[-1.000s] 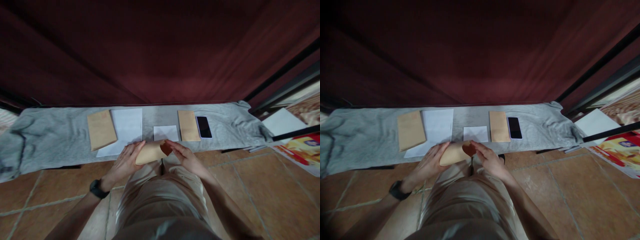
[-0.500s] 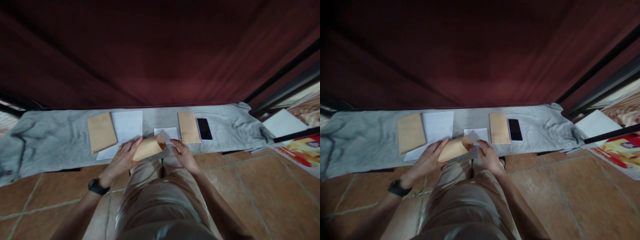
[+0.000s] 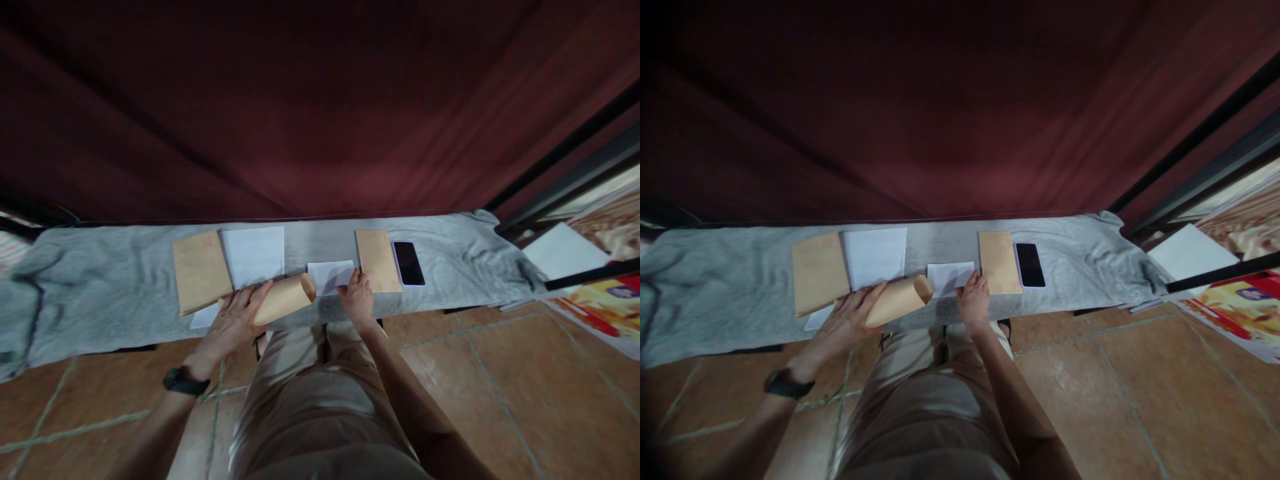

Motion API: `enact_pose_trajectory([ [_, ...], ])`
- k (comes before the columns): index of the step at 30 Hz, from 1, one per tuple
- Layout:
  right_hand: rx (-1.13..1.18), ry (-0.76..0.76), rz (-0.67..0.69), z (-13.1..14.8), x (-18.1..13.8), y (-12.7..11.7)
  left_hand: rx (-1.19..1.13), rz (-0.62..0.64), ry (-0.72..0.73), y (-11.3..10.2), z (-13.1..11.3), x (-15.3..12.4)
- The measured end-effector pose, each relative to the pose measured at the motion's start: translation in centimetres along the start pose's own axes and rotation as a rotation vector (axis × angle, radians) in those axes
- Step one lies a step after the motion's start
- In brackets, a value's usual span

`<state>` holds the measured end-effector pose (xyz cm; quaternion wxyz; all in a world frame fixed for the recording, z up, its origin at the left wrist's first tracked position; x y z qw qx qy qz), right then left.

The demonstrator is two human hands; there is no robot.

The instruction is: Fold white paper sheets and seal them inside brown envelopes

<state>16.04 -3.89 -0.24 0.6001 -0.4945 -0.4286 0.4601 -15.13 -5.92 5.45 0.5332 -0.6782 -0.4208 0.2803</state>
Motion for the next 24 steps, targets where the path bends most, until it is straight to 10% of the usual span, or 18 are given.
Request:
enact_pose_trajectory([
  [24,0.512,0.124,0.078,-2.3,2.1,0.7,0.014,-0.028,-0.04,0.7,0.2,-0.4],
])
Point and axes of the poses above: each hand's wrist, its own x-axis towards the middle knuckle, its own y-axis out of the palm, z = x × y, the point moved 3 cm from there along x, towards the middle knuckle, and after that the axes turned 11 degrees about -x, right-handed, at the moved point
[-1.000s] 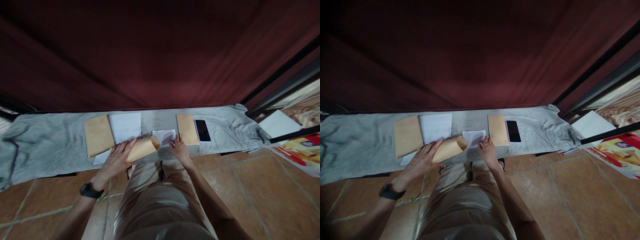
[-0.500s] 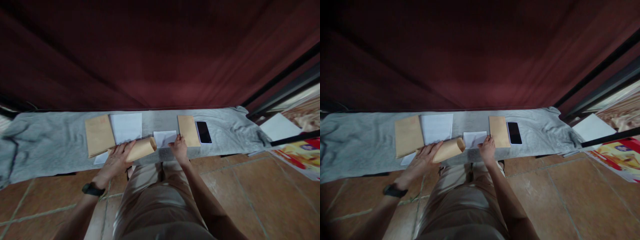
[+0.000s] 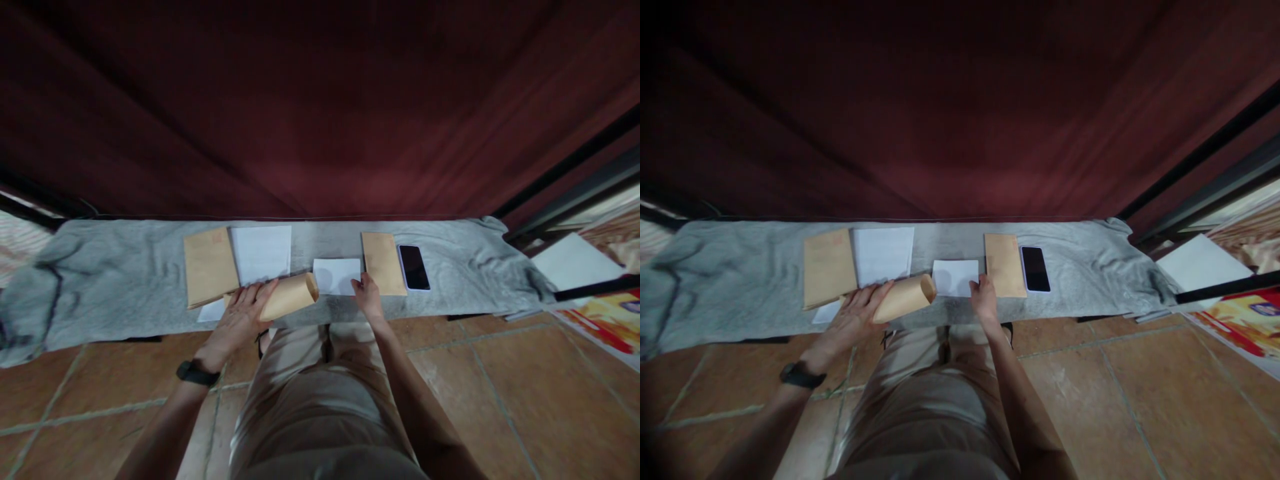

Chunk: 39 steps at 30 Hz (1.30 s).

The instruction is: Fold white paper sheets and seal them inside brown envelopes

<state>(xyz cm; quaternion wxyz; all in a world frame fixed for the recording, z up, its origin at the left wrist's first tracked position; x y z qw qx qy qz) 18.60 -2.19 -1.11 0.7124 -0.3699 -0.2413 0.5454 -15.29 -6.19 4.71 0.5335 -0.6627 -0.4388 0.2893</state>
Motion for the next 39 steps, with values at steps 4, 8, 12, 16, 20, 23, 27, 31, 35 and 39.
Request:
enact_pose_trajectory([
  [4,0.225,0.0,0.009,-0.7,-0.6,-1.3,-0.003,0.018,-0.009,-0.1,-0.1,0.0],
  [8,0.468,-0.032,0.003,-1.0,-1.5,-3.1,-0.006,0.014,-0.009,-0.2,-0.3,0.0],
  [12,0.459,-0.119,0.018,-0.6,-2.5,-4.8,0.004,0.02,-0.011,-0.4,-0.4,0.2],
  [16,0.432,-0.191,0.124,0.1,-3.5,-5.9,0.021,0.002,0.009,-0.5,-0.6,0.4],
  [20,0.341,-0.218,0.158,0.3,-3.6,-6.3,0.047,0.001,0.058,-0.4,-0.9,0.5],
  [23,0.285,-0.231,0.201,0.1,-3.3,-6.3,0.055,-0.001,0.051,-0.4,-1.0,0.5],
  [27,0.295,-0.207,0.307,-0.6,-2.8,-5.9,0.042,-0.005,0.033,-0.4,-1.1,0.5],
  [31,0.221,-0.225,0.335,-0.6,-2.1,-5.8,0.035,0.002,0.039,-0.4,-1.2,0.6],
  [35,0.158,-0.235,0.333,-0.3,-1.8,-5.7,0.029,0.004,0.046,-0.3,-1.2,0.6],
  [39,0.09,-0.26,0.314,0.1,-2.0,-5.2,0.036,0.018,0.062,0.0,-1.3,0.6],
])
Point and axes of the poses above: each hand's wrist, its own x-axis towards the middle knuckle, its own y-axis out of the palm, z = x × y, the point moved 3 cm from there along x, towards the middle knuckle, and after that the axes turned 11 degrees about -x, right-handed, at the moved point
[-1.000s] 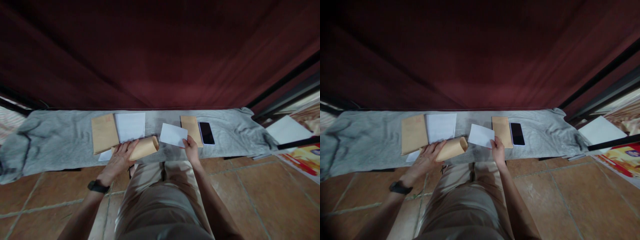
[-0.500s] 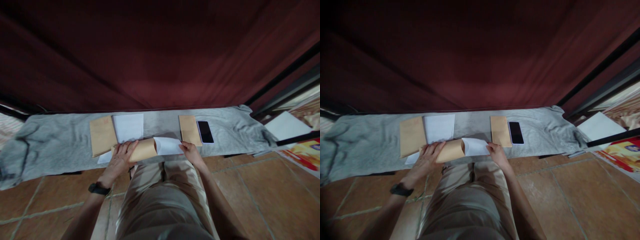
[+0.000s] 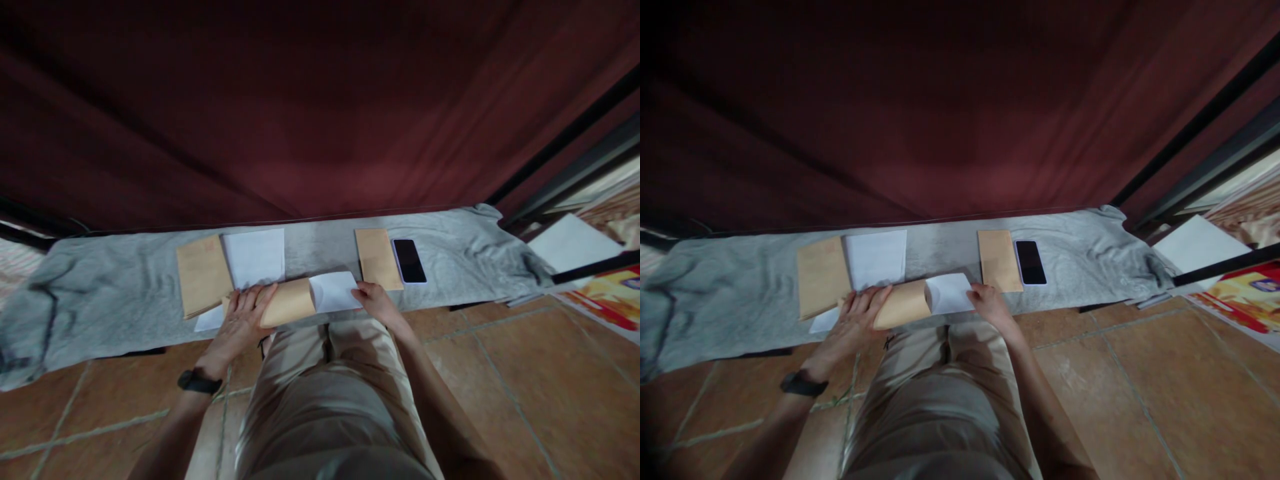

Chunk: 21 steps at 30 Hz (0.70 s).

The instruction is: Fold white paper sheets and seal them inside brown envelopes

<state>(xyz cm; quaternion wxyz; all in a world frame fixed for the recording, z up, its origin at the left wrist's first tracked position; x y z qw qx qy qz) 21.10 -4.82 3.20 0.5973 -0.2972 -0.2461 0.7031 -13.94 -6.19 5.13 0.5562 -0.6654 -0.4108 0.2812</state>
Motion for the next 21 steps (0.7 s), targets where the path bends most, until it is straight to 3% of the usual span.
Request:
enact_pose_trajectory([
  [9,0.025,0.04,-0.176,-0.6,-0.4,1.0,-0.02,0.034,-0.002,0.3,-0.1,0.4],
  [21,0.121,0.039,-0.115,0.0,0.0,3.8,-0.049,0.095,0.098,0.5,-1.5,3.3],
])
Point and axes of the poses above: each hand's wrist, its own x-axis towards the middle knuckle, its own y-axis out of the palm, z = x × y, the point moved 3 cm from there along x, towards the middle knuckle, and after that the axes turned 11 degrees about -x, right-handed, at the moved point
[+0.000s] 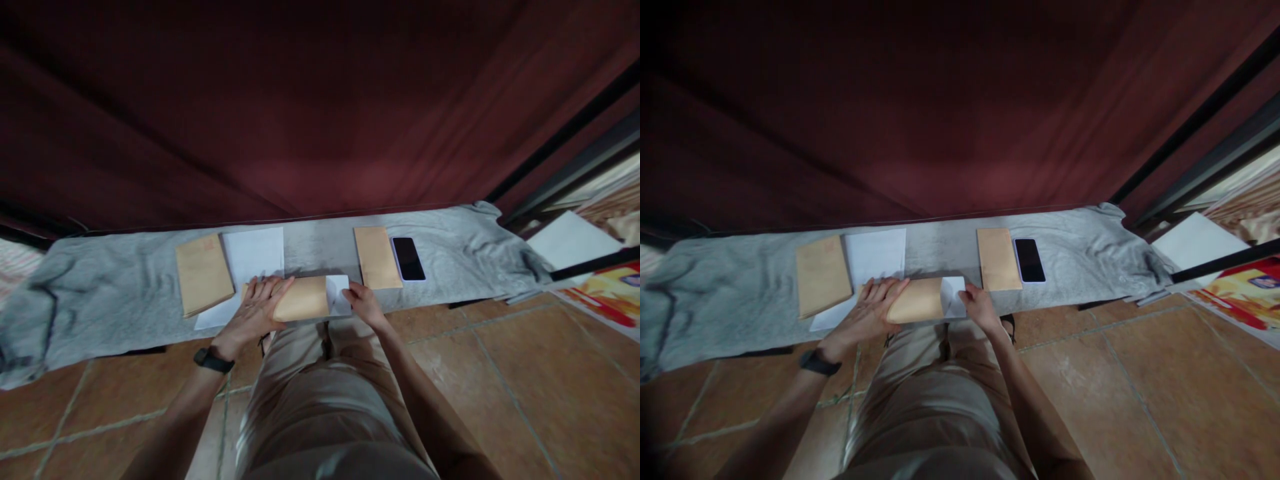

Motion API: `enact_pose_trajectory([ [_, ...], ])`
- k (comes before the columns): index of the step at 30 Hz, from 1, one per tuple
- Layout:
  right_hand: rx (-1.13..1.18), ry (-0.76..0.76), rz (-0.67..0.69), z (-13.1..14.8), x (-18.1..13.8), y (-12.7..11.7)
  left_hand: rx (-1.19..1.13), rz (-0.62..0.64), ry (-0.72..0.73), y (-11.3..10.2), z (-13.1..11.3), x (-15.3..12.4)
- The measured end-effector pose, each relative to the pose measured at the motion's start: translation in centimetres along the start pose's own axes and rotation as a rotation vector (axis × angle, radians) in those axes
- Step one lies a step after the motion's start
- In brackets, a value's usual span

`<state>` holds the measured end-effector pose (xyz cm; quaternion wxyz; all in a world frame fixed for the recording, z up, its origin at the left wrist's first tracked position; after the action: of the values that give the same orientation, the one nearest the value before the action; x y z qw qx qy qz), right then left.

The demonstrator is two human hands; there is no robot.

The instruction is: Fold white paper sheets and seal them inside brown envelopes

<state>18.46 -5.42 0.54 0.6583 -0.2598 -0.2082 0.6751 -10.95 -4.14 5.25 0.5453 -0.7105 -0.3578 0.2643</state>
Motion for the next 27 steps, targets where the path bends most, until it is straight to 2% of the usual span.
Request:
enact_pose_trajectory([
  [8,0.016,0.043,-0.042,0.4,0.4,0.8,0.009,0.002,0.074,0.6,-0.3,2.2],
  [15,0.261,0.118,0.015,-0.7,0.9,2.2,-0.004,0.001,0.122,0.6,-1.0,3.6],
  [22,0.488,0.203,-0.021,-1.5,1.4,2.7,-0.029,-0.005,0.187,0.2,-1.2,5.0],
  [27,0.581,0.237,-0.089,-1.5,1.3,2.3,-0.064,0.018,0.176,0.7,-1.2,5.6],
])
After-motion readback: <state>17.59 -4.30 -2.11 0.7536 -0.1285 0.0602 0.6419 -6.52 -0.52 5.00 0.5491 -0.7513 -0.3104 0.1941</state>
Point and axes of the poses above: each hand's wrist, its own x-axis towards the middle knuckle, its own y-axis out of the palm, z = x × y, the point moved 3 cm from there along x, towards the middle knuckle, and after that the axes turned 11 degrees about -x, right-handed, at the moved point
